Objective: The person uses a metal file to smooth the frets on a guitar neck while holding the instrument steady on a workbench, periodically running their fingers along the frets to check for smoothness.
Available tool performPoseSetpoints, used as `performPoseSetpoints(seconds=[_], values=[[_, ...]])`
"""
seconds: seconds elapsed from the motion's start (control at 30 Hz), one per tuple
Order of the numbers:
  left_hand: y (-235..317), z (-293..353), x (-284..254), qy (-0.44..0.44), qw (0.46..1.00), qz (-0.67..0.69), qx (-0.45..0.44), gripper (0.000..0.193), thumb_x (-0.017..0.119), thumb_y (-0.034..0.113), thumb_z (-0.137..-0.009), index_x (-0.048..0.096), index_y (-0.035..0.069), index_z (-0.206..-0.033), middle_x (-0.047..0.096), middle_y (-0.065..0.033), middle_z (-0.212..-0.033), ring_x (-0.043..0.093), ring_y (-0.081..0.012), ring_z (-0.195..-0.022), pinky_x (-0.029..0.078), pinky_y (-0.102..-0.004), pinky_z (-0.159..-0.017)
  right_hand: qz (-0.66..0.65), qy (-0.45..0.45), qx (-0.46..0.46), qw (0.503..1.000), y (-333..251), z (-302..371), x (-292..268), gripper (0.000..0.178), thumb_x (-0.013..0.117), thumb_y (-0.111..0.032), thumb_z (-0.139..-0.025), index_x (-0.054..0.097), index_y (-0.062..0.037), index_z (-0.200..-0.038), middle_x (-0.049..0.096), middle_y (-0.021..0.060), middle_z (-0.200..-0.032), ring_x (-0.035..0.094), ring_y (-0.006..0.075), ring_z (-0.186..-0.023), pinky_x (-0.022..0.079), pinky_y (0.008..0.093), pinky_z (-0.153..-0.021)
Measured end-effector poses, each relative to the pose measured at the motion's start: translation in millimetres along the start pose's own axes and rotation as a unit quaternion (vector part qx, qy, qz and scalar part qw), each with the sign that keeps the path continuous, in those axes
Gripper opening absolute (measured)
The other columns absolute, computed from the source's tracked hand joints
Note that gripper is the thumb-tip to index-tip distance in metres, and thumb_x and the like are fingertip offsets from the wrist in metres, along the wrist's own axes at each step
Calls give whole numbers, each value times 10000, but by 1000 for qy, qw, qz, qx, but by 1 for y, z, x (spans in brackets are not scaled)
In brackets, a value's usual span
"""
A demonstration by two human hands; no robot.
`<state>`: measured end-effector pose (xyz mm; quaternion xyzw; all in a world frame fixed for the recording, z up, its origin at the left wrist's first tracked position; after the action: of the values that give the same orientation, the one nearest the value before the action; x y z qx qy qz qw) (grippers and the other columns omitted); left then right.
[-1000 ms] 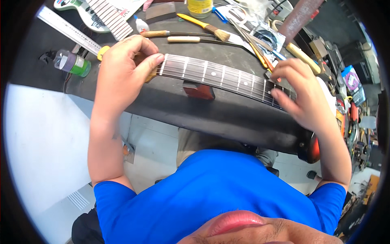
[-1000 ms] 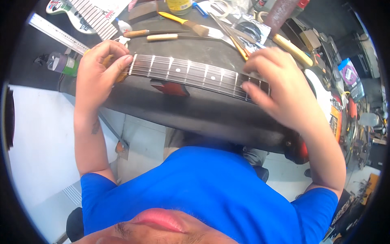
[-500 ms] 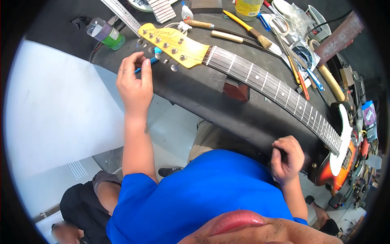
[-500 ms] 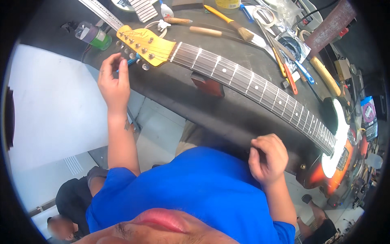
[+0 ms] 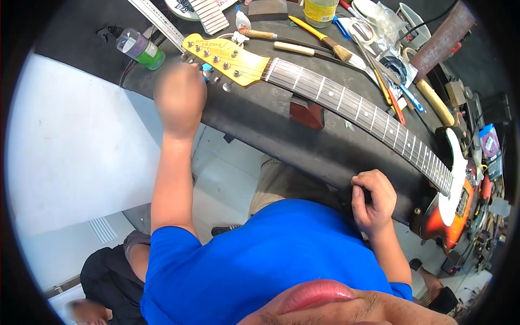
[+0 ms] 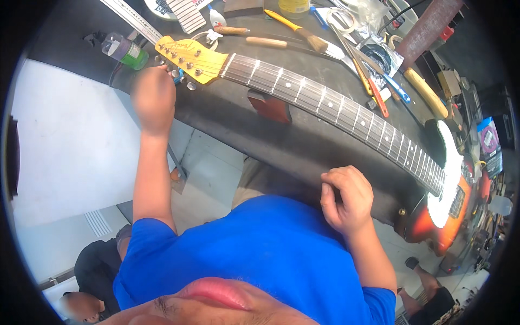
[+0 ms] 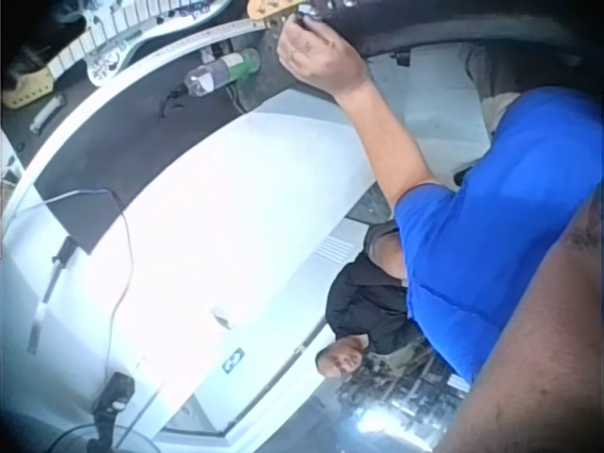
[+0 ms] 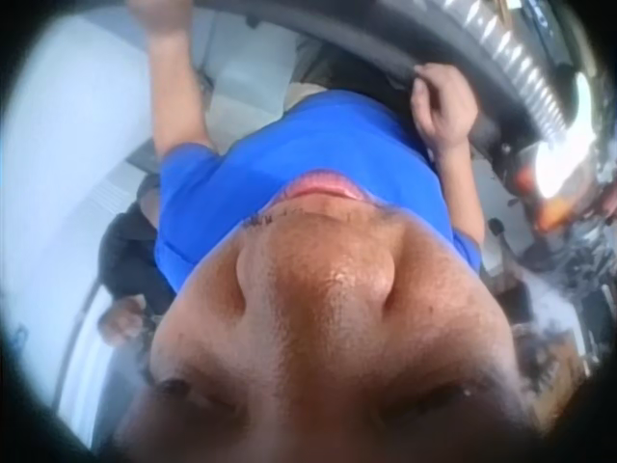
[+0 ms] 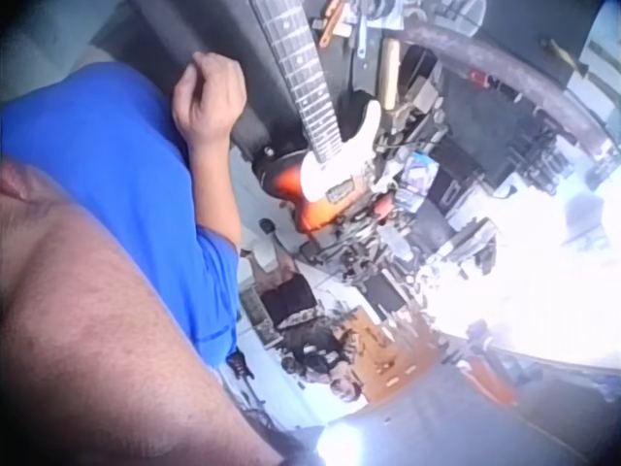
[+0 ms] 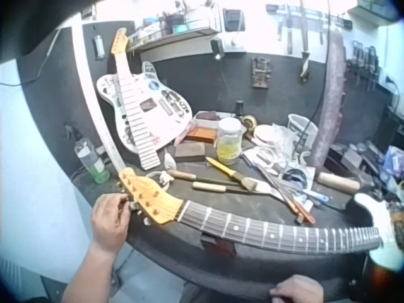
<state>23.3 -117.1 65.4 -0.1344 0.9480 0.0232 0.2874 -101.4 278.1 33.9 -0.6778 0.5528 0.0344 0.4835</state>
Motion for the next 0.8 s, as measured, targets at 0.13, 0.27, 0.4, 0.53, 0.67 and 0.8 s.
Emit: performPoseSetpoints(seconds=[0.13, 0.27, 0.4, 0.53, 0.67, 0.8], values=[[4, -3, 0, 13, 999, -22, 34, 184, 835, 53, -1030, 780, 23, -1203, 804, -108, -1065, 763, -274, -900, 620, -408, -796, 0, 2, 1, 1000, 1, 2, 1, 192, 763, 66, -869, 746, 9, -1051, 757, 164, -936, 731, 320, -784, 584, 413, -716], [1, -1, 3, 7, 999, -19, 25, 165, 820, 88, -1057, 783, 17, -1200, 806, -115, -1058, 758, -278, -894, 619, -409, -798, 1, -5, 2, 1000, 1, 1, 2, 199, 763, 64, -868, 749, 0, -1055, 758, 158, -934, 733, 320, -784, 585, 415, -714], [-6, 4, 4, 11, 999, 30, -37, 151, 806, 110, -1079, 792, 1, -1183, 815, -125, -1052, 771, -288, -893, 620, -410, -800, 4, -7, 5, 1000, 0, 0, 3, 203, 766, 66, -863, 749, -8, -1052, 758, 149, -929, 736, 317, -784, 587, 416, -713], [-5, 7, 2, 34, 997, 47, -59, 154, 806, 129, -1085, 803, -7, -1159, 816, -142, -1039, 769, -291, -865, 615, -398, -798, 2, -7, 2, 1000, 0, -1, 4, 211, 771, 72, -854, 750, -9, -1047, 760, 144, -925, 736, 315, -779, 587, 415, -708], [-21, 13, 13, 19, 957, 165, -237, 204, 769, 165, -1128, 811, -34, -1146, 804, -81, -949, 743, -198, -831, 584, -330, -768, 6, -14, 2, 1000, -1, -3, 5, 213, 776, 73, -849, 749, -10, -1044, 762, 140, -918, 737, 311, -773, 587, 411, -708], [-42, 38, 59, -10, 683, 488, -543, 209, 740, 219, -1144, 750, 43, -1032, 678, 5, -806, 519, -51, -626, 382, -238, -557, 20, -12, 5, 1000, 1, -3, 4, 206, 787, 68, -849, 749, -8, -1037, 762, 145, -912, 738, 328, -768, 599, 432, -705]])
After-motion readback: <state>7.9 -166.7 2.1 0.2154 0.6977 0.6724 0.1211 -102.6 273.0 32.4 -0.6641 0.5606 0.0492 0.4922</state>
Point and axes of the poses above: each hand's wrist, its own z-axis away from the middle knuckle, its own x-axis out of the palm, y = z × x, the point moved 9 cm from there along -z, towards the middle knuckle
